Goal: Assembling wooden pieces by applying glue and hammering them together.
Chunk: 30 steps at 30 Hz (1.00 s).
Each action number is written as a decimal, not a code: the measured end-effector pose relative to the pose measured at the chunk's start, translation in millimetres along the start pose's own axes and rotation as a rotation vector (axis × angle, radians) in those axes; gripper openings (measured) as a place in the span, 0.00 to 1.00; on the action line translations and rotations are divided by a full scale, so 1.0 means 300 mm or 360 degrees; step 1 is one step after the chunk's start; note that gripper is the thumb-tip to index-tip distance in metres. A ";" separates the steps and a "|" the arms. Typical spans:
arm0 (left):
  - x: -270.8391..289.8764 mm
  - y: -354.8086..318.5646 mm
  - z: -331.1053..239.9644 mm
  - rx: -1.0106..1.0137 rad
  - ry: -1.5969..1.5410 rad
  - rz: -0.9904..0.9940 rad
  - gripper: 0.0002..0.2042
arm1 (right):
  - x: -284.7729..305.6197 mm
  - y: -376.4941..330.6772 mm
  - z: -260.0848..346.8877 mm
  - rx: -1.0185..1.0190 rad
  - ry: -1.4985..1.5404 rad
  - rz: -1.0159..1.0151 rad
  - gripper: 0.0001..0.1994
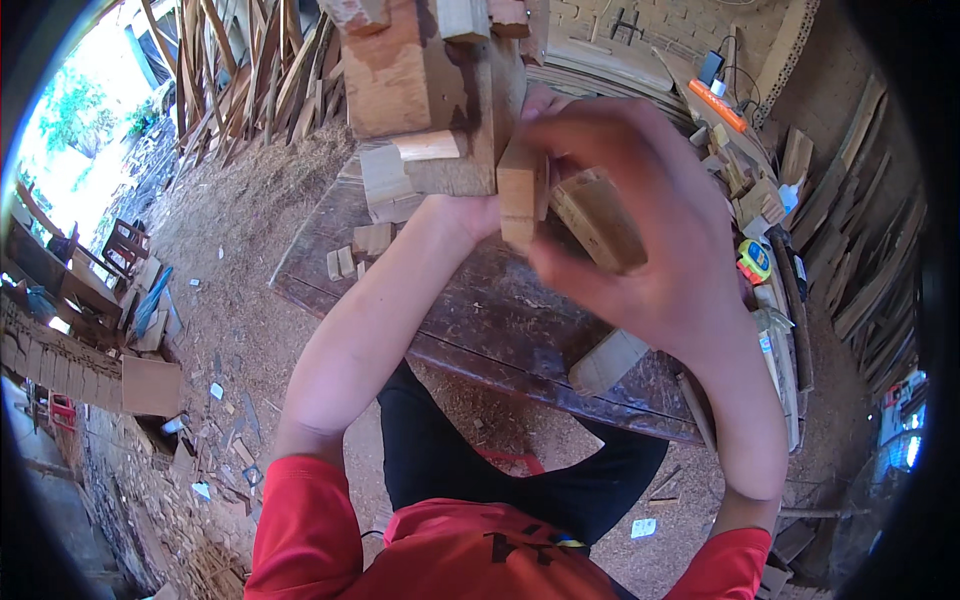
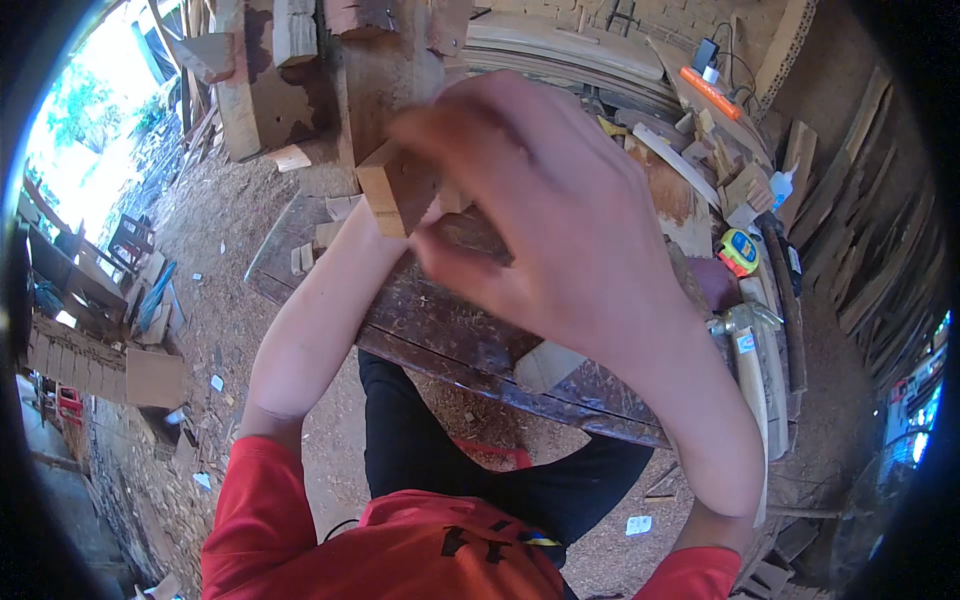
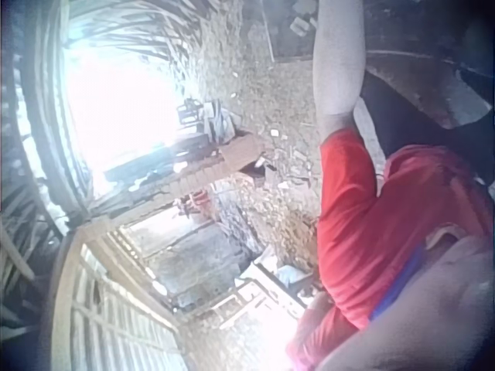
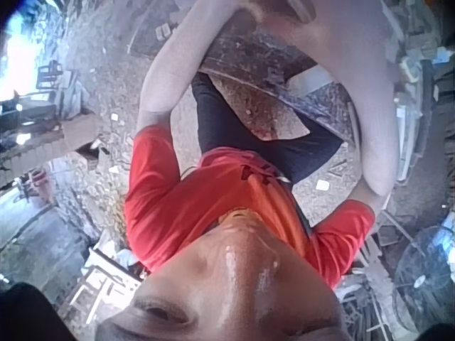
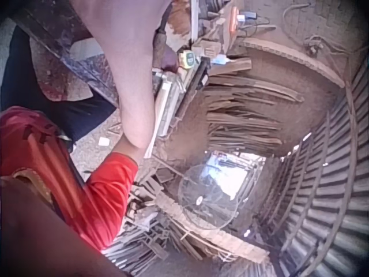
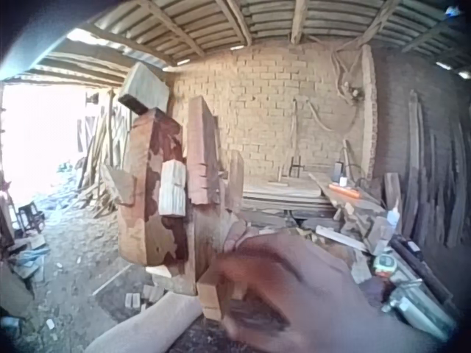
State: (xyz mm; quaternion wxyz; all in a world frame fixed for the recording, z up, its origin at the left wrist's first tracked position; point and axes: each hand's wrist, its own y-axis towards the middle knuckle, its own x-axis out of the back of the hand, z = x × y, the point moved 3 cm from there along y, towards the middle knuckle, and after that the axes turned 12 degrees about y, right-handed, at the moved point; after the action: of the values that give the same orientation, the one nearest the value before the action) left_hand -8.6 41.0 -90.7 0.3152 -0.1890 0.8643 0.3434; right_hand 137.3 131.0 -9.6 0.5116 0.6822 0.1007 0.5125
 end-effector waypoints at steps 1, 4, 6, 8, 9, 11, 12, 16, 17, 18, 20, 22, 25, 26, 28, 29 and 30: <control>0.004 -0.001 0.000 -0.0003 0.0024 -0.0041 0.15 | 0.007 0.009 0.007 -0.0230 0.0227 -0.0017 0.26; 0.052 0.039 -0.006 -0.0125 -0.0043 0.0112 0.14 | 0.006 0.009 -0.015 -0.0478 0.0384 0.0083 0.26; 0.066 0.053 -0.005 -0.0236 -0.0138 0.0307 0.14 | -0.002 0.003 -0.024 -0.0504 0.0312 0.0198 0.27; 0.065 0.043 -0.003 -0.0229 -0.0054 0.0193 0.14 | -0.009 0.003 -0.016 -0.0384 0.0267 0.0065 0.26; 0.030 0.026 0.003 -0.0226 -0.0059 0.0194 0.14 | -0.011 0.002 -0.020 -0.0389 0.0263 0.0066 0.26; -0.014 -0.011 0.020 -0.0177 0.0396 -0.0326 0.12 | -0.007 0.001 -0.032 -0.0345 0.0339 -0.0068 0.27; 0.030 -0.006 0.019 -0.0193 0.0407 -0.0332 0.12 | -0.008 0.015 -0.020 -0.0328 0.0350 -0.0067 0.27; 0.090 0.027 0.053 -0.0060 0.0254 0.0125 0.10 | 0.010 0.027 -0.014 -0.0241 0.0152 -0.0051 0.28; 0.072 0.027 0.055 -0.0069 0.0262 0.0149 0.09 | 0.014 0.022 -0.019 -0.0248 0.0132 -0.0052 0.28; 0.076 0.031 0.058 -0.0067 0.0264 0.0153 0.09 | 0.013 0.023 -0.015 -0.0247 0.0129 -0.0055 0.28; 0.107 0.039 0.065 -0.0018 0.0517 -0.0101 0.09 | 0.004 0.026 -0.009 -0.0317 0.0104 -0.0015 0.28; 0.089 0.024 0.064 -0.0066 0.0494 -0.0037 0.10 | 0.001 0.022 -0.007 -0.0323 0.0069 0.0003 0.28; 0.077 0.007 0.025 -0.0014 0.0416 -0.0057 0.12 | -0.003 0.009 -0.021 -0.0310 0.0015 0.0031 0.29; 0.083 0.008 0.020 0.0083 0.0362 -0.0140 0.13 | -0.003 0.005 -0.027 -0.0287 -0.0005 0.0041 0.30; 0.158 0.047 0.045 0.0156 -0.0005 -0.0207 0.15 | -0.001 0.024 -0.016 -0.0281 0.0034 0.0018 0.32; 0.210 0.052 0.056 0.0224 -0.0367 -0.0287 0.17 | -0.007 0.032 -0.013 -0.0273 0.0090 -0.0004 0.33; 0.195 0.044 0.072 0.0246 -0.0382 -0.0278 0.17 | 0.001 0.018 -0.025 -0.0294 0.0071 -0.0003 0.33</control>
State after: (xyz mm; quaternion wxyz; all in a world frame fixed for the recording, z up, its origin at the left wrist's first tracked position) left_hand -49.4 59.1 -136.0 0.4585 -0.1962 0.8245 0.2674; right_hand 129.3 133.1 -5.4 0.5705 0.6204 0.0651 0.5342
